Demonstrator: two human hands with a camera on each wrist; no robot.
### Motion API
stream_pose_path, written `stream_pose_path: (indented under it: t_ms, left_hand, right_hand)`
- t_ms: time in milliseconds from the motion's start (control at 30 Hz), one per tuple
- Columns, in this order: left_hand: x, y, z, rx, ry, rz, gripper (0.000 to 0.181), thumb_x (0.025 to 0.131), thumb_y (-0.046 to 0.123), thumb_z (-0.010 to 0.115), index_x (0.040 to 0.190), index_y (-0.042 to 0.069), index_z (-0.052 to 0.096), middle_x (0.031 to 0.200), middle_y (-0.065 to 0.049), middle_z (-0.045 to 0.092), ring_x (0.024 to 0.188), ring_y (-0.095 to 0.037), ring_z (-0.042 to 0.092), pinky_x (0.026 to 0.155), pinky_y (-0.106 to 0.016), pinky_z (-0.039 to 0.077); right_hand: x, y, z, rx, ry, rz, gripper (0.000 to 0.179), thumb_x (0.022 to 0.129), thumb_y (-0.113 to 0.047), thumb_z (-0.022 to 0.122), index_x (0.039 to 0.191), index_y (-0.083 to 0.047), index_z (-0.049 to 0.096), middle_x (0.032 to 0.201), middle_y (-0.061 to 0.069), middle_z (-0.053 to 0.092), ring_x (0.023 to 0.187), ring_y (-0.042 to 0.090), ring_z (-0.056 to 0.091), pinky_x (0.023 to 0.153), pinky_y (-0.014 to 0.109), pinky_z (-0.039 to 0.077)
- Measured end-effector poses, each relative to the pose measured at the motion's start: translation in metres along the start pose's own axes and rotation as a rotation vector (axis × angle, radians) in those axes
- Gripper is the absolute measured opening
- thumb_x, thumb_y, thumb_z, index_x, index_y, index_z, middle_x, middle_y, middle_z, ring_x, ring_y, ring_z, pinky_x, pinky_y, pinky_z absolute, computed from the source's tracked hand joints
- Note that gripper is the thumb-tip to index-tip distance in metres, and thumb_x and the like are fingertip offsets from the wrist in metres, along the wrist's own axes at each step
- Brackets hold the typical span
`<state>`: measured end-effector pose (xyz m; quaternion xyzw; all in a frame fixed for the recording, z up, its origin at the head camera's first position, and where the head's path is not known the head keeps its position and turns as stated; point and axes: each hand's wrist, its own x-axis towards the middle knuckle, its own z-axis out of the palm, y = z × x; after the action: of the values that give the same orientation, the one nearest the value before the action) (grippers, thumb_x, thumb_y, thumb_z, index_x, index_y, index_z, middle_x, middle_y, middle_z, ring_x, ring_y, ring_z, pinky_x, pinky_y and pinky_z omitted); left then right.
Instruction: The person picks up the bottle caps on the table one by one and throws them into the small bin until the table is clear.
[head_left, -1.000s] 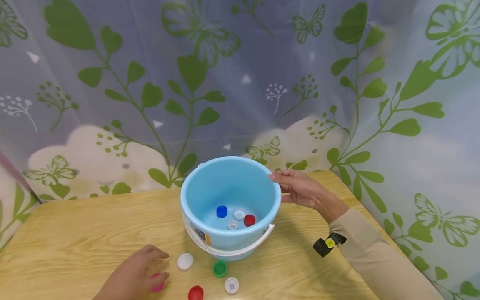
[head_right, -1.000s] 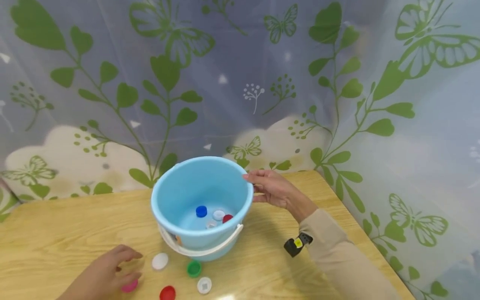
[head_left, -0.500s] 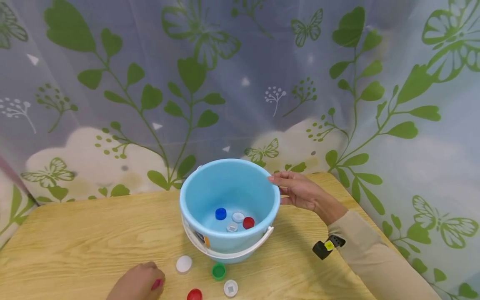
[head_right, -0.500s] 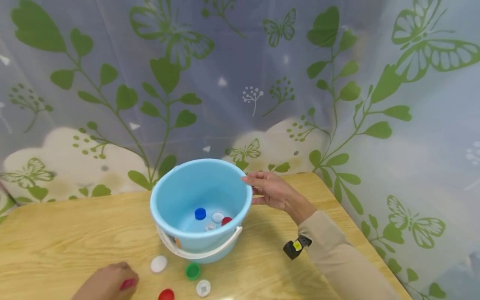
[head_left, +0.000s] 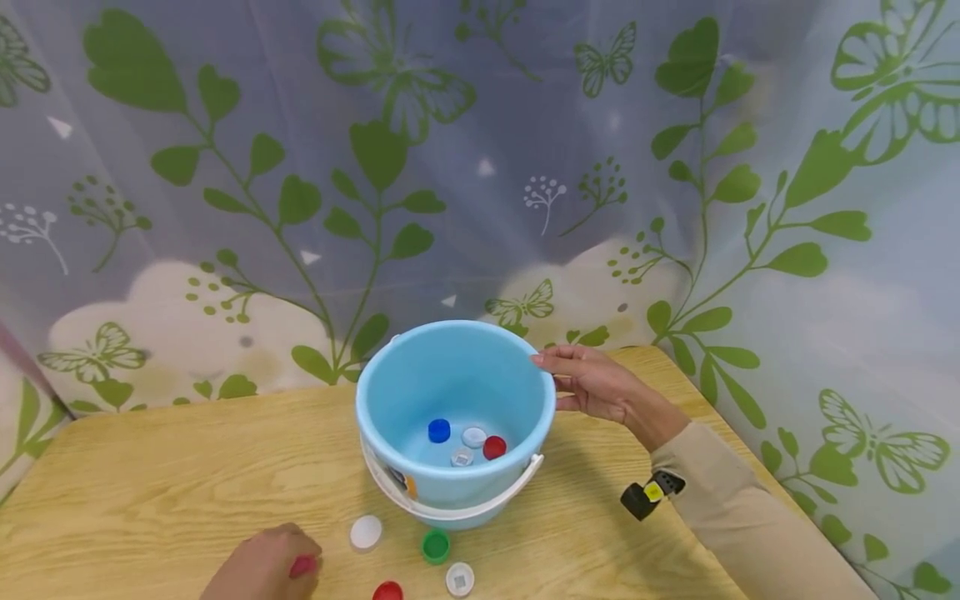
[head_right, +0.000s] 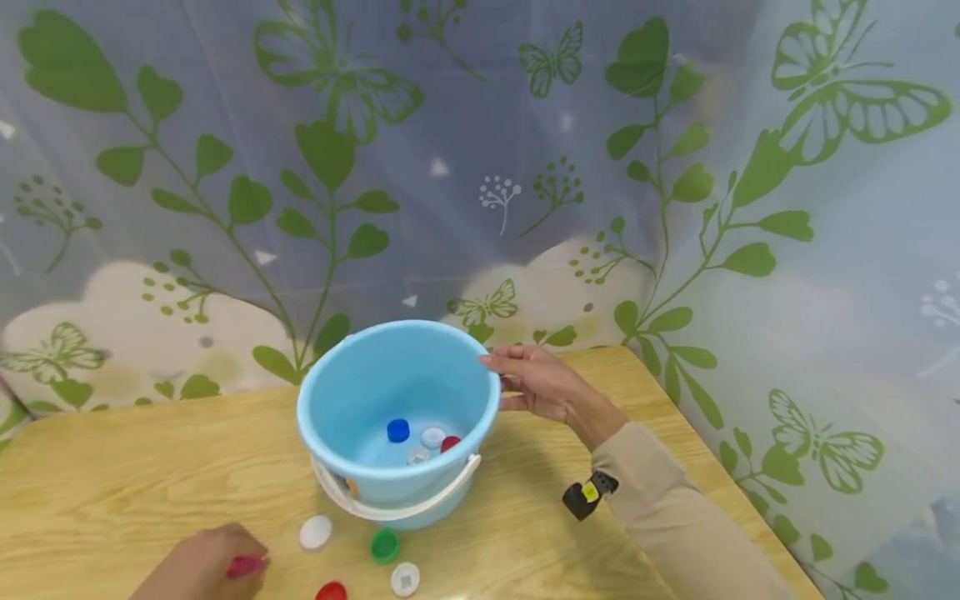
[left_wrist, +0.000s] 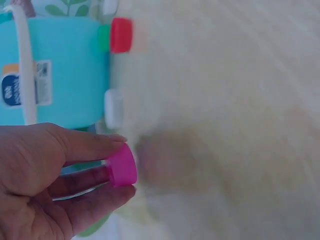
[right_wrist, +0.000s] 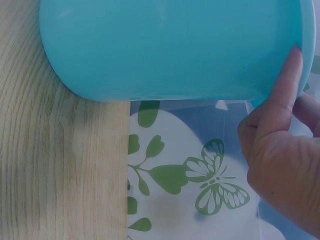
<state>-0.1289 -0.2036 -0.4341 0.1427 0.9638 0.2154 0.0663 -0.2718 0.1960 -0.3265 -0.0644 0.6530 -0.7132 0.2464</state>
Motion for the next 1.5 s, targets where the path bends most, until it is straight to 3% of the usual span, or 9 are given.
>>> stream_pose_path:
  t_ms: [133, 367, 433, 500, 633, 800, 1100, 1300, 1500]
  left_hand:
    - [0.0, 0.01, -0.022, 0.082, 0.173, 0.028, 0.014, 0.075, 0.011, 0.08, 0.086, 0.012, 0.072, 0.088, 0.002, 0.066, 0.082, -0.021, 0.064, 0.074, -0.04, 0.055]
    - [0.015, 0.045, -0.079, 0.15, 0.61, 0.281, 0.019, 0.07, 0.002, 0.081, 0.088, 0.005, 0.074, 0.089, -0.004, 0.067, 0.077, -0.021, 0.064, 0.059, -0.035, 0.056]
    - [0.021, 0.057, -0.093, 0.145, 0.701, 0.327, 0.022, 0.07, 0.0, 0.08, 0.091, 0.003, 0.074, 0.091, -0.006, 0.067, 0.078, -0.022, 0.065, 0.057, -0.036, 0.055]
    - [0.027, 0.069, -0.105, 0.138, 0.751, 0.354, 0.023, 0.071, -0.001, 0.079, 0.093, 0.003, 0.074, 0.093, -0.006, 0.067, 0.079, -0.022, 0.064, 0.058, -0.037, 0.055]
    - [0.044, 0.093, -0.117, 0.1, 0.747, 0.414, 0.023, 0.074, -0.001, 0.078, 0.097, 0.003, 0.074, 0.097, -0.007, 0.067, 0.085, -0.024, 0.064, 0.063, -0.039, 0.056]
    - [0.069, 0.117, -0.111, 0.023, 0.671, 0.456, 0.02, 0.078, 0.001, 0.076, 0.098, 0.002, 0.073, 0.101, -0.008, 0.066, 0.092, -0.025, 0.063, 0.071, -0.038, 0.057]
    - [0.11, 0.144, -0.08, -0.109, 0.459, 0.368, 0.02, 0.084, 0.01, 0.073, 0.103, 0.005, 0.073, 0.103, -0.006, 0.067, 0.096, -0.023, 0.064, 0.082, -0.038, 0.054]
    - [0.114, 0.145, -0.073, -0.012, 0.341, 0.374, 0.019, 0.085, 0.011, 0.072, 0.103, 0.005, 0.072, 0.102, -0.005, 0.067, 0.096, -0.024, 0.062, 0.087, -0.041, 0.051]
    - [0.114, 0.146, -0.072, 0.024, 0.255, 0.364, 0.025, 0.087, 0.014, 0.071, 0.111, 0.006, 0.069, 0.109, -0.007, 0.065, 0.103, -0.026, 0.06, 0.091, -0.043, 0.049]
  right_hand:
    - [0.0, 0.001, 0.0, 0.0, -0.004, 0.001, 0.023, 0.094, -0.019, 0.062, 0.108, -0.001, 0.057, 0.1, 0.01, 0.061, 0.086, 0.018, 0.064, 0.078, 0.038, 0.056]
    - [0.0, 0.001, -0.002, 0.0, -0.006, -0.007, 0.026, 0.094, -0.019, 0.062, 0.11, 0.0, 0.057, 0.102, 0.01, 0.061, 0.088, 0.019, 0.065, 0.078, 0.038, 0.056]
    - [0.001, 0.002, -0.002, 0.001, -0.01, -0.008, 0.026, 0.095, -0.019, 0.061, 0.111, 0.001, 0.056, 0.103, 0.011, 0.06, 0.089, 0.019, 0.065, 0.079, 0.038, 0.056]
    - [0.002, 0.002, -0.001, 0.003, -0.012, -0.01, 0.026, 0.095, -0.018, 0.06, 0.112, 0.001, 0.056, 0.103, 0.011, 0.06, 0.089, 0.019, 0.065, 0.079, 0.037, 0.056]
    - [0.002, 0.002, -0.001, 0.008, -0.01, -0.009, 0.028, 0.095, -0.018, 0.06, 0.114, 0.002, 0.056, 0.104, 0.011, 0.06, 0.089, 0.019, 0.065, 0.079, 0.037, 0.056]
    - [0.002, 0.002, -0.001, 0.012, -0.008, -0.007, 0.032, 0.094, -0.019, 0.062, 0.116, 0.003, 0.055, 0.103, 0.012, 0.06, 0.087, 0.019, 0.065, 0.078, 0.037, 0.056]
    - [0.002, 0.003, -0.001, 0.024, -0.013, -0.014, 0.026, 0.095, -0.019, 0.06, 0.112, 0.001, 0.058, 0.099, 0.011, 0.062, 0.083, 0.017, 0.065, 0.075, 0.036, 0.057]
    - [0.002, 0.003, -0.001, 0.027, -0.017, -0.018, 0.031, 0.095, -0.021, 0.061, 0.115, 0.002, 0.057, 0.102, 0.011, 0.062, 0.085, 0.019, 0.065, 0.076, 0.037, 0.056]
    - [0.002, 0.004, -0.002, 0.031, -0.021, -0.014, 0.035, 0.094, -0.022, 0.062, 0.117, 0.003, 0.055, 0.102, 0.012, 0.062, 0.086, 0.02, 0.066, 0.076, 0.036, 0.057]
